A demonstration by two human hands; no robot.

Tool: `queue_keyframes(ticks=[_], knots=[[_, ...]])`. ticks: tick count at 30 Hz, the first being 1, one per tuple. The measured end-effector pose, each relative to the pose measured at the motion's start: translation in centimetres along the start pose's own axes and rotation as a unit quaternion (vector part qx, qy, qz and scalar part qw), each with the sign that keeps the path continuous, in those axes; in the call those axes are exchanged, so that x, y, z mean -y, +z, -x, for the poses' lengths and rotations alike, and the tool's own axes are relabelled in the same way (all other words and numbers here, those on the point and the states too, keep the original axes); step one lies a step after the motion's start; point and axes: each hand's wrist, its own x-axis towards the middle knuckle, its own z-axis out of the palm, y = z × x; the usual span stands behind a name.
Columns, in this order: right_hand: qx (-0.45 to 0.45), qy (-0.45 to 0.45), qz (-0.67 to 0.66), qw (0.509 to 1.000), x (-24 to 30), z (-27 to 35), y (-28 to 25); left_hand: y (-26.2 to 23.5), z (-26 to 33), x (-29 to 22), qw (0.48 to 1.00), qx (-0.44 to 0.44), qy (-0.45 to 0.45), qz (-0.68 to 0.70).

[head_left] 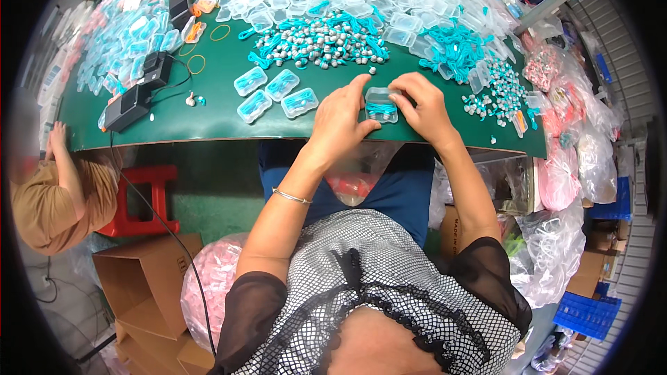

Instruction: The recorder is sorting and placing small components into small plastic boxes.

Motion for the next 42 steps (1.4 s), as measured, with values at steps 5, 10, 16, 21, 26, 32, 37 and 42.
queue_keyframes(ticks=[5,10,16,21,26,32,37,42], knots=[[0.037,-0.026,0.033,0.998,1.7,2.1,-0.6,0.1,0.1,0.8,0.998,0.017,0.046,-0.048],[0.03,-0.025,0.045,0.998,1.2,2.7,0.1,0.6,0.2,0.6,0.995,-0.012,0.078,-0.062],[0.028,-0.031,0.028,0.999,1.2,2.6,0.8,0.9,0.4,0.5,0.993,-0.04,0.099,-0.053],[0.037,0.023,-0.044,0.998,1.8,2.8,1.1,0.3,0.5,1.0,0.998,0.001,0.06,0.01],[0.043,0.031,-0.068,0.996,1.8,2.3,0.7,-0.3,0.5,0.3,0.998,0.01,0.044,0.046],[0.013,-0.082,0.117,0.99,-2.7,-3.6,-0.7,-3.4,1.8,-0.9,0.998,-0.056,-0.001,0.028],[-0.002,0.008,0.406,0.914,-8.6,-5.8,-0.8,-9.4,1.9,1.8,0.942,-0.261,0.045,-0.205],[-0.045,-0.046,0.363,0.93,-7.6,-5.4,-0.7,-12.8,4.1,6.8,0.909,-0.277,-0.044,-0.309]])
